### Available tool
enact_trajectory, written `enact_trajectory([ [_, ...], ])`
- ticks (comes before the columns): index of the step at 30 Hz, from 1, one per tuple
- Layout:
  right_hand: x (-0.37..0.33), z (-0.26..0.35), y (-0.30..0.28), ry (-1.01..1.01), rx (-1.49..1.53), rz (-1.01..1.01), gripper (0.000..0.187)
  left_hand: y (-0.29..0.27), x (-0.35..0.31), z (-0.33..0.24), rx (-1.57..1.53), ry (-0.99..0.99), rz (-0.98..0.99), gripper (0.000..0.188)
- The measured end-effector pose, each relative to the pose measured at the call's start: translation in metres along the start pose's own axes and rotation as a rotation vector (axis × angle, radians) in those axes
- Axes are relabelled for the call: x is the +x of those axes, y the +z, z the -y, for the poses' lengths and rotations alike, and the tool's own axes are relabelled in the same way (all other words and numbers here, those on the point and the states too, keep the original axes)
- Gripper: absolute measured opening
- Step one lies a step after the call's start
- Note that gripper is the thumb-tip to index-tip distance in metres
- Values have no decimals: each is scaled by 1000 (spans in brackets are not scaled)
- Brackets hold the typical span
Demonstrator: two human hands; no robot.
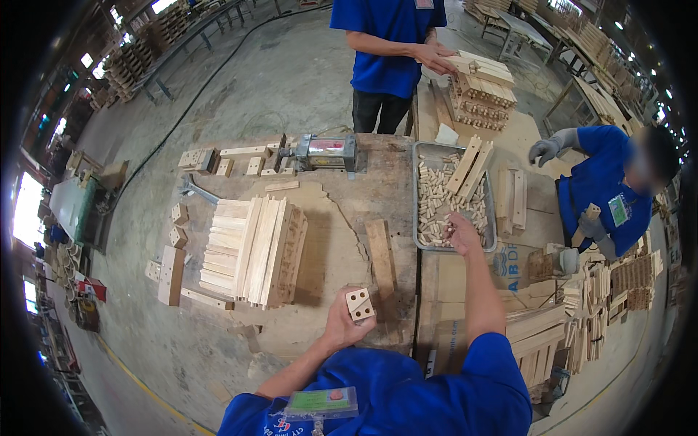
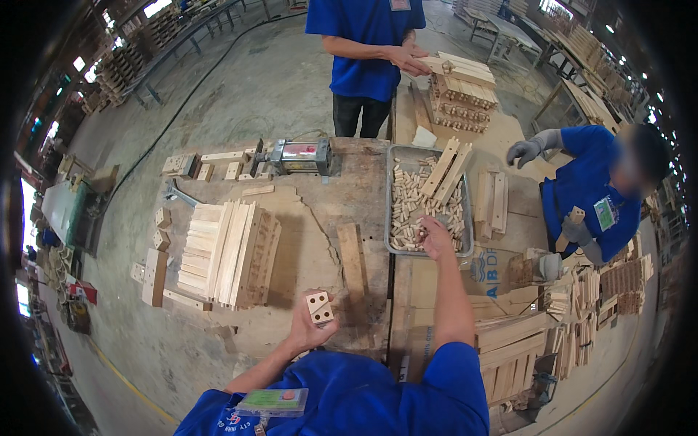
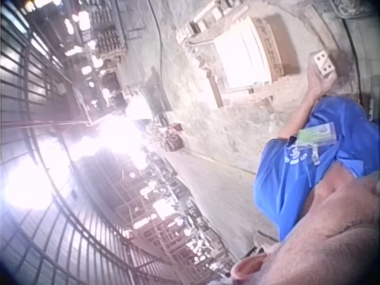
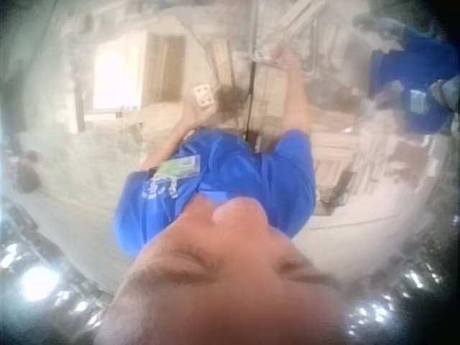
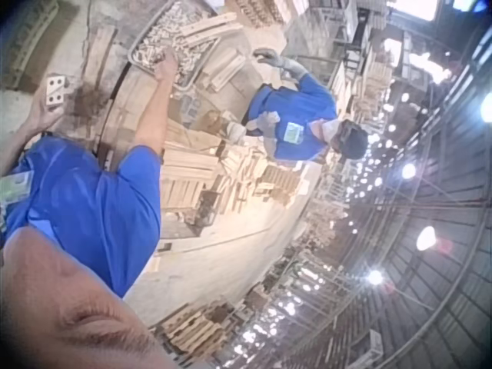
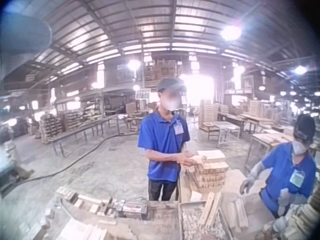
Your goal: The person inserts small wooden dowels into holes on rectangular wooden blocks, then places the assembled blocks onto a stack. The person repeats this process with multiple blocks and dowels throughout the clip.
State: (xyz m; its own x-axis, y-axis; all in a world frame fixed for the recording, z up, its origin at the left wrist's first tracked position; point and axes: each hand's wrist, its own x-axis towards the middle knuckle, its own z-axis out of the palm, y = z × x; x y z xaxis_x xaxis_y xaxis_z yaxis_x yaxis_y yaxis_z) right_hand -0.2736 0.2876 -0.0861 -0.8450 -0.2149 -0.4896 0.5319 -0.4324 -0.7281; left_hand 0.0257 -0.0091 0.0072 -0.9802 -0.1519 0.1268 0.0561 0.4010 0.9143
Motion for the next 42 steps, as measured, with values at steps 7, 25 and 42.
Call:
enact_trajectory([
  [7, -4, 1, 7, -2, 618, 272, 14, 0, 1, -8, -81, -106, -1, 50],
  [25, -188, -8, 153, -296, -488, 420, 9, 1, -1, 3, -89, -23, -3, 52],
  [42, -239, -17, 192, -843, -1465, 653, 15, 2, -4, 2, -140, 53, 30, 58],
])
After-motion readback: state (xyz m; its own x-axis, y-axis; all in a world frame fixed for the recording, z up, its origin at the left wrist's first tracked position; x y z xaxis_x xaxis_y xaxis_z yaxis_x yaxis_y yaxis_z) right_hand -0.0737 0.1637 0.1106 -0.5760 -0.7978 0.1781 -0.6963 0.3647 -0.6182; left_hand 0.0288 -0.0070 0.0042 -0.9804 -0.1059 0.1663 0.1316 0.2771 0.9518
